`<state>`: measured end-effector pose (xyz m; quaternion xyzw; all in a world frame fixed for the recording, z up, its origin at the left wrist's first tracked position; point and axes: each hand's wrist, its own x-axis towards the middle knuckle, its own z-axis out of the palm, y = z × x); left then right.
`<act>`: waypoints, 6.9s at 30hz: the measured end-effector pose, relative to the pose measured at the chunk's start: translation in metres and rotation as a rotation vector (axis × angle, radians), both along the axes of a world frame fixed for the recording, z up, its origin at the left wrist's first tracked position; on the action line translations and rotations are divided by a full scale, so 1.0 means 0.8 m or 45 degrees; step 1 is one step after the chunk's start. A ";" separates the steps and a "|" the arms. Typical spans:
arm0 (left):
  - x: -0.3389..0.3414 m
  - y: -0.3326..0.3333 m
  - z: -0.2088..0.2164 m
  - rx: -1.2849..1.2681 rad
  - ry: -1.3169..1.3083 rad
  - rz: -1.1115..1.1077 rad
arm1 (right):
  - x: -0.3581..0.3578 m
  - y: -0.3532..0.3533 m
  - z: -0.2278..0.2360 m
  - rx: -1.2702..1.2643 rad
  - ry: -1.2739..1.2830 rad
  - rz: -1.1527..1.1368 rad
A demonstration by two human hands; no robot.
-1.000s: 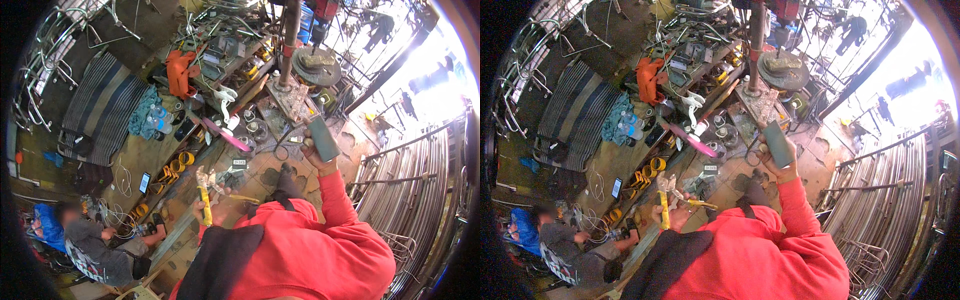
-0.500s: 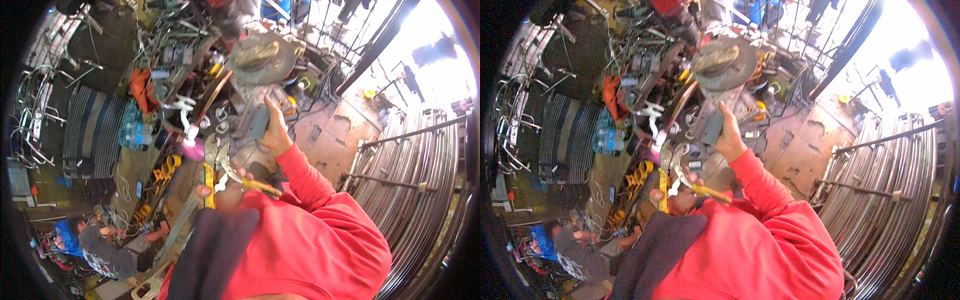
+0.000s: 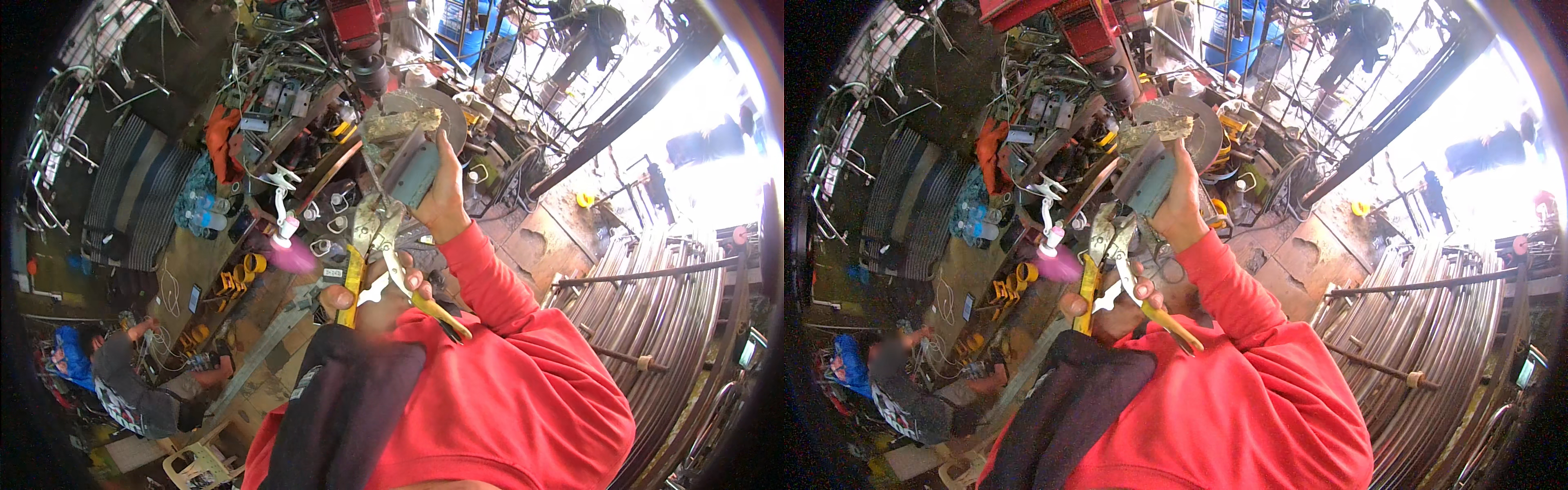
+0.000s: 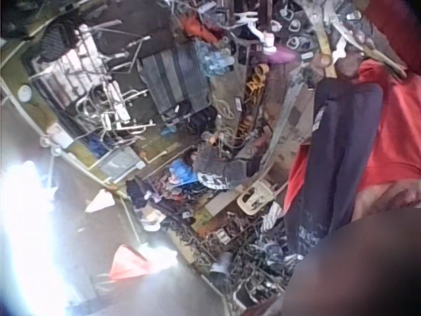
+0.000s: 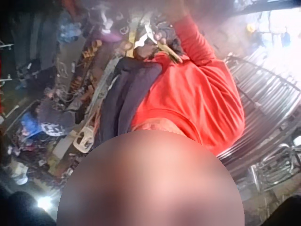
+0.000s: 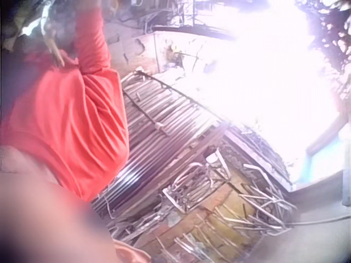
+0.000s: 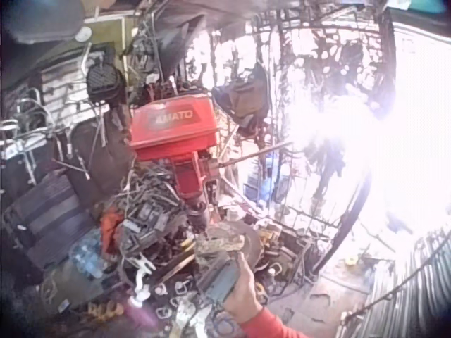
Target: The person operates a red drill press in a cluttered workshop, using pliers to hold a metal piece under the drill bit. They repeatedly lower the drill to cut or shape the metal, then lift it to reposition the workpiece.
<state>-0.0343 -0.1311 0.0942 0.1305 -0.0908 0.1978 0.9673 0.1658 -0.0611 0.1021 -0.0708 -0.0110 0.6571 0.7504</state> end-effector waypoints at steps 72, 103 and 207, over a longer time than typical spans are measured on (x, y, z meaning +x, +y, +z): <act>0.024 -0.019 -0.074 0.513 1.643 0.698 | -0.005 0.032 -0.051 -0.132 -0.827 0.228; -0.005 0.058 -0.069 1.221 1.717 0.722 | -0.054 0.011 -0.046 -0.163 -0.995 0.260; -0.117 0.292 0.085 2.993 1.876 0.587 | 0.111 0.089 0.015 -0.356 -3.420 -0.376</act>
